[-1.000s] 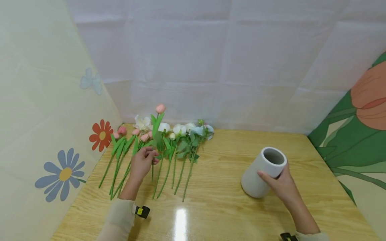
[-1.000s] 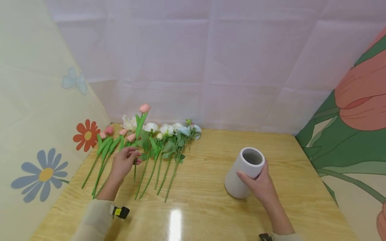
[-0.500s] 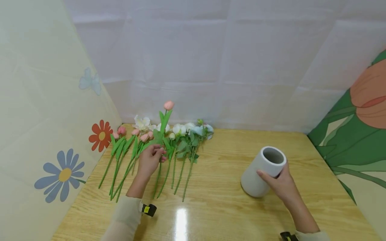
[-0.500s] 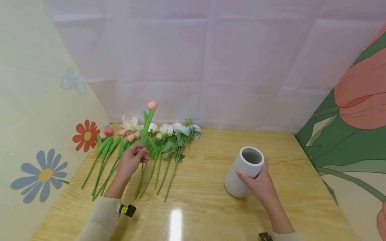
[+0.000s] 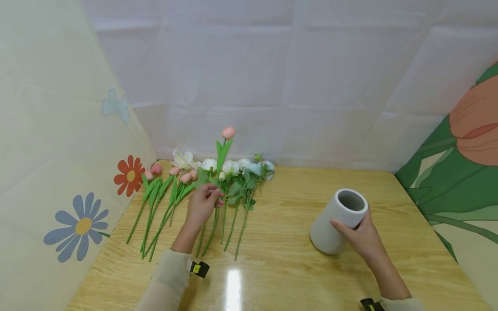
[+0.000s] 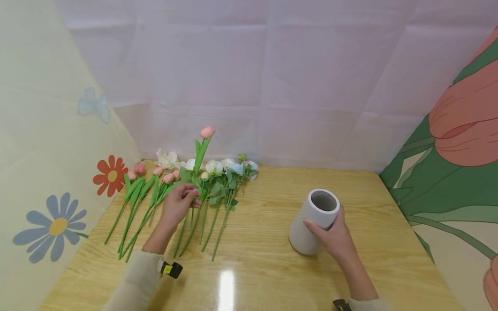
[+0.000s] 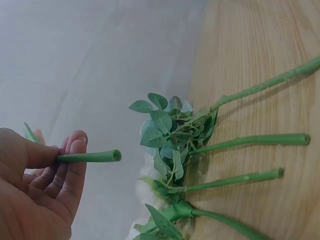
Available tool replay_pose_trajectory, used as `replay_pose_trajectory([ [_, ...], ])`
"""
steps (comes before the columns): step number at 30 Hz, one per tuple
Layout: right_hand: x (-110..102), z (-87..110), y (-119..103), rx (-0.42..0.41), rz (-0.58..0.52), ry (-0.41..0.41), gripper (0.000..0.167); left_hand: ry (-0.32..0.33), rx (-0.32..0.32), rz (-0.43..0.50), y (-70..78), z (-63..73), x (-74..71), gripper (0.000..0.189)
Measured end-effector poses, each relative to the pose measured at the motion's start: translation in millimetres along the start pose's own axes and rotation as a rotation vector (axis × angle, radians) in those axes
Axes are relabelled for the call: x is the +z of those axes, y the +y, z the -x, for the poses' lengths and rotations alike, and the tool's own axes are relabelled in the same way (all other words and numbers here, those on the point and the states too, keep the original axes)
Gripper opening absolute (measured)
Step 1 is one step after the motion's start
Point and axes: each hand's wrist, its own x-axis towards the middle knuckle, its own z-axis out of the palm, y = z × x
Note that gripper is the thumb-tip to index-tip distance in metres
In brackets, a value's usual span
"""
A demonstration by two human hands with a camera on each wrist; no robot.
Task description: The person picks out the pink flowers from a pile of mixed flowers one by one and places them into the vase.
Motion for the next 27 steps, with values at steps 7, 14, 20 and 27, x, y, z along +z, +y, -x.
replay_pose_trajectory([
  [7, 1, 0.2, 0, -0.008, -0.010, 0.002, 0.094, -0.014, 0.020, 0.033, -0.4, -0.8, 10.0, 0.029],
  [14, 1, 0.0, 0, -0.001, -0.023, 0.001, 0.094, -0.036, 0.022, 0.040, 3.3, 1.4, 21.1, 0.027],
  [20, 1, 0.7, 0, 0.010, -0.040, -0.004, 0.095, -0.059, 0.069, 0.050, 4.0, 3.4, 31.8, 0.024],
  [27, 1, 2.8, -4, 0.003, -0.037, -0.005, 0.093, -0.096, 0.060, 0.096, 11.6, 8.3, 41.5, 0.028],
])
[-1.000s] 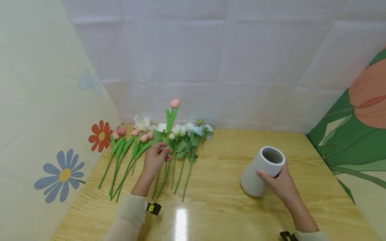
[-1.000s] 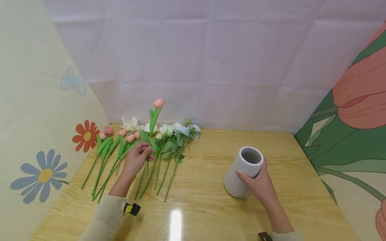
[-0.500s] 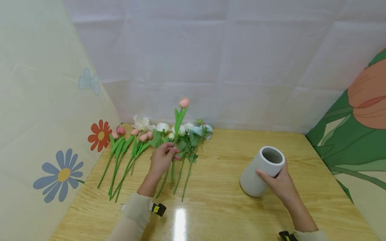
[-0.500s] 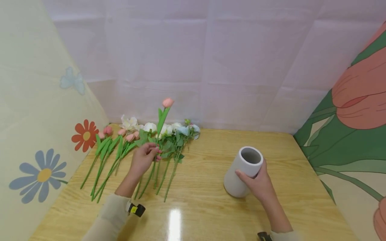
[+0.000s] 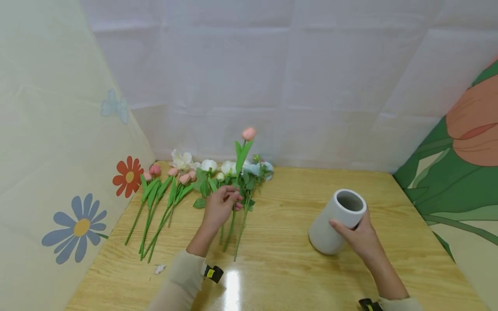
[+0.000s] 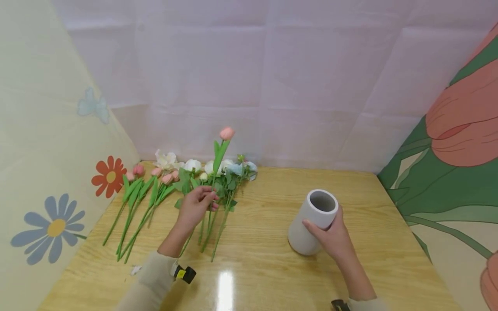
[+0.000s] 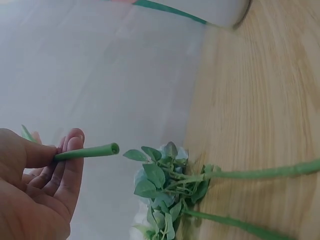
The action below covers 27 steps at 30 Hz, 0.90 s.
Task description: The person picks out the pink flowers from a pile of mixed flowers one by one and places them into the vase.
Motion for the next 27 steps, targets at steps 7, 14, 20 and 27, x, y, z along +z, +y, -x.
replay_pose_trajectory([
  [7, 0, 0.7, -2, -0.006, -0.011, -0.006, 0.093, -0.013, 0.011, 0.045, 6.6, -1.3, 9.7, 0.024],
  [14, -1, 0.9, -2, -0.006, 0.019, 0.004, 0.093, -0.043, 0.035, 0.089, 13.3, -2.4, 19.1, 0.024],
  [20, 0, 1.2, -2, 0.002, 0.005, 0.009, 0.092, -0.040, 0.042, 0.131, 19.9, -2.7, 26.6, 0.023],
  [27, 1, 0.9, -1, 0.012, -0.004, 0.005, 0.091, -0.043, 0.081, 0.130, 27.4, -4.4, 40.2, 0.018],
])
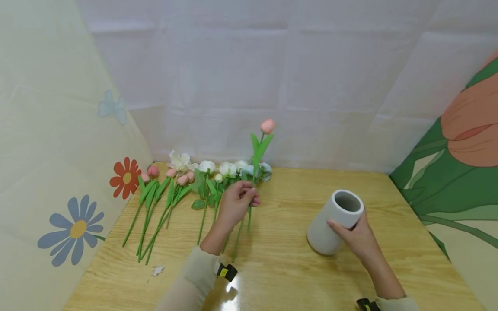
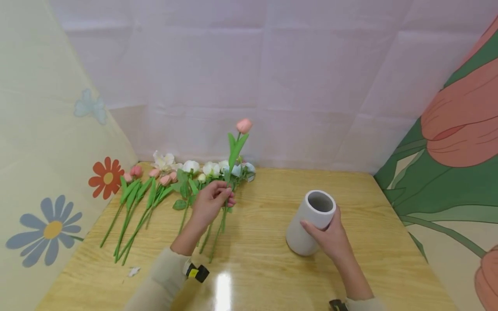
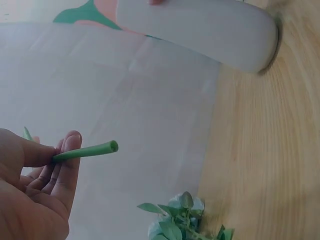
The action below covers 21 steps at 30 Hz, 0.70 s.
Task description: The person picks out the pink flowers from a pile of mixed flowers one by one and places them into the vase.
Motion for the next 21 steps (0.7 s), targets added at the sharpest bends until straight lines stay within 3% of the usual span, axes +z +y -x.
replay_pose_trajectory([
  [7, 0, 0.3, 1, -0.007, 0.000, 0.002, 0.091, -0.050, 0.029, 0.013, 4.5, -1.8, 14.0, 0.020],
  [21, 0, -0.2, 0, -0.014, 0.003, 0.000, 0.089, -0.123, 0.000, 0.092, 9.2, -1.6, 29.8, 0.018],
])
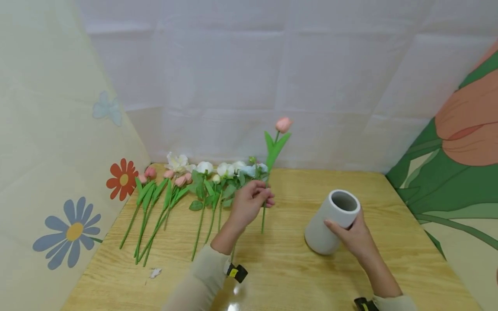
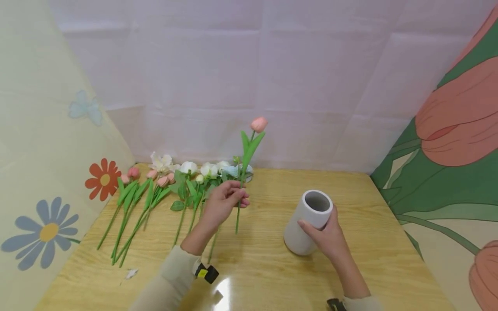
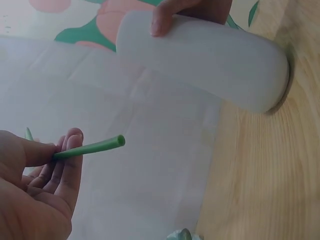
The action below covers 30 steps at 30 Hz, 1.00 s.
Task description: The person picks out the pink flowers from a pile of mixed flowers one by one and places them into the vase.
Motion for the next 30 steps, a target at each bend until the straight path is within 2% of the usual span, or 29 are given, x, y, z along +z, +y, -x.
replay_pose_trajectory([
  [11, 1, 0.5, -2, -0.002, -0.036, -0.003, 0.091, -0.057, -0.023, 0.064, 7.1, -7.5, 22.7, 0.020],
  [16, 1, 0.8, -1, 0.010, -0.040, -0.012, 0.093, -0.063, -0.026, 0.125, 10.7, -12.0, 36.4, 0.018],
  [20, 1, 1.2, -1, 0.015, -0.039, -0.004, 0.093, -0.073, 0.006, 0.167, 14.4, -16.3, 47.0, 0.015],
  [24, 1, 1.5, -1, 0.006, -0.031, 0.008, 0.091, -0.077, 0.042, 0.157, 18.8, -20.3, 56.1, 0.015],
  [30, 1, 0.8, -1, -0.003, -0.021, 0.004, 0.091, -0.059, 0.044, 0.183, 28.5, -26.3, 69.5, 0.014],
])
